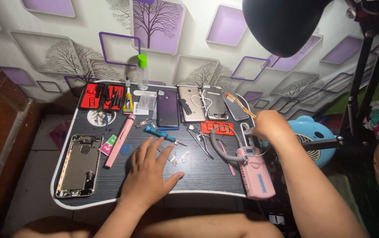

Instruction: The person is repairing a small electronic circuit board, using a rotary tool to grind a component, cleaning it with a brush, and inspecting parts.

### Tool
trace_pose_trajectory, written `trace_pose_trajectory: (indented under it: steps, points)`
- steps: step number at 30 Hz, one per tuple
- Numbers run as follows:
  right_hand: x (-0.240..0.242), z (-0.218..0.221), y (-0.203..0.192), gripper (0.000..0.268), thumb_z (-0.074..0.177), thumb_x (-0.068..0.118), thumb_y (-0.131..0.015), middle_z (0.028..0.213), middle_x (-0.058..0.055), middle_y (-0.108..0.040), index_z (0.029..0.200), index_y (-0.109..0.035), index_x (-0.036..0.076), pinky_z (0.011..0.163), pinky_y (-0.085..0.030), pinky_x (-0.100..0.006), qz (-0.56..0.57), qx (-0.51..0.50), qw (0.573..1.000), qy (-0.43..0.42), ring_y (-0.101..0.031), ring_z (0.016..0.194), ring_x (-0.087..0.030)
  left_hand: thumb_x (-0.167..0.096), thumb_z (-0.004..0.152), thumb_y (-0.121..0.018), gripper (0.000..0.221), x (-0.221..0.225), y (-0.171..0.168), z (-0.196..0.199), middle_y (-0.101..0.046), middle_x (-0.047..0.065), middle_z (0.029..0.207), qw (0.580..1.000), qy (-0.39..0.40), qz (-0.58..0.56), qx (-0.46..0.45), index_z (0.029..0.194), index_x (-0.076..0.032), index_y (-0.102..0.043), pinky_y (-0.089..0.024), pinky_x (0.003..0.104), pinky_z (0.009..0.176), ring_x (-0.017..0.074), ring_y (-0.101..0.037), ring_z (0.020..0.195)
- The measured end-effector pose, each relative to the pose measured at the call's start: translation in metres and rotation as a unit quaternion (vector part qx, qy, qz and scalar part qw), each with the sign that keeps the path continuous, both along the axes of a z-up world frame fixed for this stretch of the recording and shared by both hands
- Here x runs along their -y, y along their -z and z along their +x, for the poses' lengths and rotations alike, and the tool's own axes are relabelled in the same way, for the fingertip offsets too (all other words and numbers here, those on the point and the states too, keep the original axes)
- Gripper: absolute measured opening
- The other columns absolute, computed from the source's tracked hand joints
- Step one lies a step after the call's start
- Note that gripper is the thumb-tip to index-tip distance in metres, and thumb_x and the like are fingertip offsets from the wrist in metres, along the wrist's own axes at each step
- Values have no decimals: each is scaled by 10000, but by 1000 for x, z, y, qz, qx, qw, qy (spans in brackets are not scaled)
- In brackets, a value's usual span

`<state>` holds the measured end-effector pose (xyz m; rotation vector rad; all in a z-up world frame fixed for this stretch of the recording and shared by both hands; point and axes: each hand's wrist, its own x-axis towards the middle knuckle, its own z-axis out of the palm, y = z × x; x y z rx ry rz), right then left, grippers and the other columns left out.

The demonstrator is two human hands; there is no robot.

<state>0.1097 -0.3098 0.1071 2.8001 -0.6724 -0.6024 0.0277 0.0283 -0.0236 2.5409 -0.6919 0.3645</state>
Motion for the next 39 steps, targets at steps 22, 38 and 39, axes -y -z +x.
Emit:
trace_pose_trajectory:
  steps: [22, 38, 39]
  points:
    - [5, -17, -2, 586, 854, 589, -730, 1123, -131, -747, 1153, -698, 86, 797, -586, -480, -3, 118, 992, -51, -713, 1032, -367, -613, 844, -683, 726, 8, -3, 2, -404, 121, 1545, 998, -9, 28, -52, 1423, -191, -565, -234, 600, 1162, 315, -287, 1483]
    - [-114, -196, 136, 587, 843, 282, -643, 937, 142, -778, 1372, -597, 532, 518, -557, -388, 191, 364, 911, -48, -723, 677, -219, -388, 919, -648, 433, -12, -9, 14, -533, 123, 1434, 998, 20, -50, -21, 1320, -228, -676, -447, 539, 997, 341, -491, 1294]
    - [-117, -195, 134, 587, 843, 282, -643, 937, 142, -778, 1372, -597, 532, 518, -557, -388, 187, 361, 912, -47, -723, 677, -219, -388, 919, -648, 433, -12, -7, 21, -533, 123, 1434, 998, 22, -53, -24, 1320, -228, -676, -447, 539, 997, 341, -491, 1294]
